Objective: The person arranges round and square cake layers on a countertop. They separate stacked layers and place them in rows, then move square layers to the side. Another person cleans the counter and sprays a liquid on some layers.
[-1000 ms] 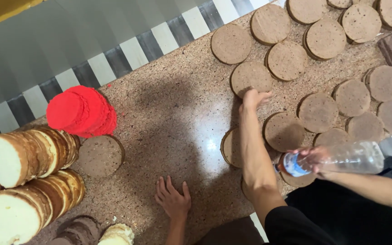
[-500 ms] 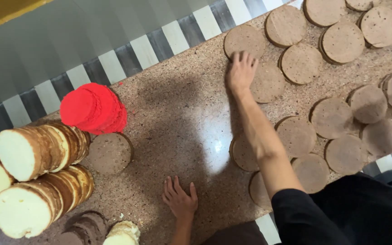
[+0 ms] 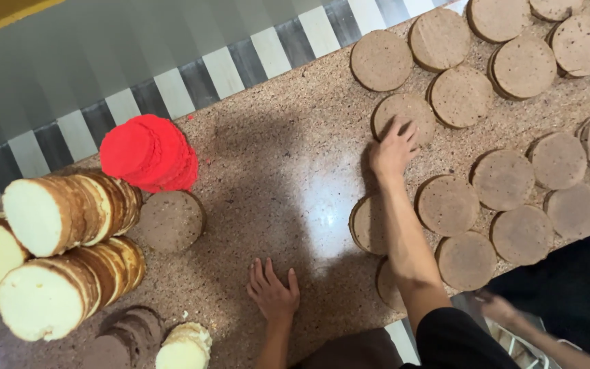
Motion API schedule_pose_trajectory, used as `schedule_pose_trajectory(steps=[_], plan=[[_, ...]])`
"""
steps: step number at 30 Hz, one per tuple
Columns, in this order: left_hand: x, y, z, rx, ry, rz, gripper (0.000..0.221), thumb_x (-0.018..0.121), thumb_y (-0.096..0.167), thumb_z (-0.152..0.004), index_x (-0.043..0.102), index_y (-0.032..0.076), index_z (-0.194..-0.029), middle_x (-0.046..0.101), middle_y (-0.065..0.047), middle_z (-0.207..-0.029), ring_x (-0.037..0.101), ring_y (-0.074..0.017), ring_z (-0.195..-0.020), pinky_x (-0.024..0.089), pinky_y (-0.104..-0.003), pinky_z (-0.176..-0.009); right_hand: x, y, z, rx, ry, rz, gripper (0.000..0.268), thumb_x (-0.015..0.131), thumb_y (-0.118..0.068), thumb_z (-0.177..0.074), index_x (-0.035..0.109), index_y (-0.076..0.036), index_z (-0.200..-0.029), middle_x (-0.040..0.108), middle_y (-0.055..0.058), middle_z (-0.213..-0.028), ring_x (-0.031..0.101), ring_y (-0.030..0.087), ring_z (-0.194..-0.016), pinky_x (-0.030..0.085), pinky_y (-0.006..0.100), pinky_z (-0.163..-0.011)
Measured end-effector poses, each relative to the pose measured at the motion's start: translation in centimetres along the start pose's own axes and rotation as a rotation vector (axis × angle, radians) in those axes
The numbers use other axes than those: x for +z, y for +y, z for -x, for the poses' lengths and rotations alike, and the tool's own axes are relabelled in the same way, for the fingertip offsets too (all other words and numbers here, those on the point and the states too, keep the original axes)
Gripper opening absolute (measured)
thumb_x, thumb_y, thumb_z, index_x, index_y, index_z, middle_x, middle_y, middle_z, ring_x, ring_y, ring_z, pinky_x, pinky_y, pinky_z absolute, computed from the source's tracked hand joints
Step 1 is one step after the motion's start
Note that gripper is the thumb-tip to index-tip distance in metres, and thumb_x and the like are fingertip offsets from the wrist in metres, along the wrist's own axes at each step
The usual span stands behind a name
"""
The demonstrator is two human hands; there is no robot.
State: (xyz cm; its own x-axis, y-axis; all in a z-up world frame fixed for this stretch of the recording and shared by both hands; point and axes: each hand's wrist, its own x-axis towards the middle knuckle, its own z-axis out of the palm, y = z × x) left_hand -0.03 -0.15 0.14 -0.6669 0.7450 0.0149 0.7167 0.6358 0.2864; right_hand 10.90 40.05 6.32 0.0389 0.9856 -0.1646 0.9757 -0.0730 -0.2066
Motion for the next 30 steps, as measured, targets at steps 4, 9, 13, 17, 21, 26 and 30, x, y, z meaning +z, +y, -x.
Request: schedule_pose_trajectory(steps=[4,9,13,17,21,26,30], plan=[[0.1,0.1,-0.2,0.013,0.006,0.045,0.064,0.057,0.051,-0.094,0.052,0.006,-0.14,0.045,-0.02,-0.151,0.041,-0.04,-0.141,0.034,-0.063,-0.108,1.4,1.5,1.5,-0.105,0.189,-0.111,0.077,0.079,-0.021,-0.087,0.04,-0.002,-0.151,0.035,0.031,-0.154,0.033,0.047,-0.141,0.032,0.066,-0.11],[0.3,-0.7,0.6,-0.052,-0.01,0.073,0.066,0.06,0.051,-0.094,0.052,0.002,-0.137,0.045,-0.024,-0.147,0.039,-0.0427,-0.141,0.034,-0.064,-0.108,6.5,-5.7,8.7,-0.439,0.137,-0.262,0.061,0.079,-0.014,-0.088,0.051,0.0,-0.141,0.055,0.028,-0.136,0.052,0.044,-0.123,0.046,0.054,-0.1],[-0.4,-0.6,0.4,-0.044,0.009,0.15,0.068,0.063,0.048,-0.092,0.051,0.001,-0.14,0.046,-0.022,-0.149,0.039,-0.0426,-0.142,0.033,-0.062,-0.111,13.6,-13.3,16.7,-0.335,-0.696,-1.055,0.037,0.073,-0.01,-0.092,0.063,-0.003,-0.127,0.069,0.002,-0.094,0.064,0.011,-0.082,0.053,0.027,-0.072],[-0.6,-1.0,0.2,-0.002,-0.01,0.239,0.07,0.063,0.046,-0.094,0.049,-0.001,-0.144,0.042,-0.025,-0.153,0.037,-0.0438,-0.143,0.029,-0.062,-0.112,25.6,-19.0,20.3,-0.28,-1.067,-1.361,0.027,0.075,-0.008,-0.105,0.05,0.002,-0.104,0.05,-0.002,-0.087,0.047,0.01,-0.071,0.038,0.027,-0.059],[0.8,-1.9,0.7,0.058,-0.061,0.237,0.076,0.062,0.036,-0.087,0.044,-0.007,-0.147,0.038,-0.027,-0.159,0.033,-0.0451,-0.146,0.025,-0.059,-0.114,23.8,-23.9,22.5,-0.125,-0.869,-1.214,0.024,0.073,-0.005,-0.089,0.06,-0.011,-0.109,0.068,-0.001,-0.089,0.064,0.009,-0.076,0.054,0.026,-0.066],[1.5,-1.7,1.1,0.064,-0.136,0.19,0.078,0.061,0.034,-0.089,0.039,-0.008,-0.151,0.034,-0.028,-0.158,0.027,-0.0459,-0.149,0.025,-0.056,-0.115,21.1,-25.0,23.4,0.037,-1.038,-1.278,0.024,0.073,-0.009,-0.097,0.059,-0.006,-0.116,0.065,0.007,-0.096,0.059,0.018,-0.079,0.048,0.035,-0.062],[2.0,-1.5,1.1,0.062,-0.144,0.201,0.084,0.061,0.04,-0.087,0.038,-0.007,-0.153,0.032,-0.03,-0.159,0.024,-0.046,-0.148,0.023,-0.057,-0.113,13.9,-25.9,26.0,0.116,-1.182,-1.4,0.033,0.057,-0.016,-0.102,0.061,-0.012,-0.134,0.07,0.003,-0.108,0.067,0.015,-0.089,0.062,0.035,-0.074]])
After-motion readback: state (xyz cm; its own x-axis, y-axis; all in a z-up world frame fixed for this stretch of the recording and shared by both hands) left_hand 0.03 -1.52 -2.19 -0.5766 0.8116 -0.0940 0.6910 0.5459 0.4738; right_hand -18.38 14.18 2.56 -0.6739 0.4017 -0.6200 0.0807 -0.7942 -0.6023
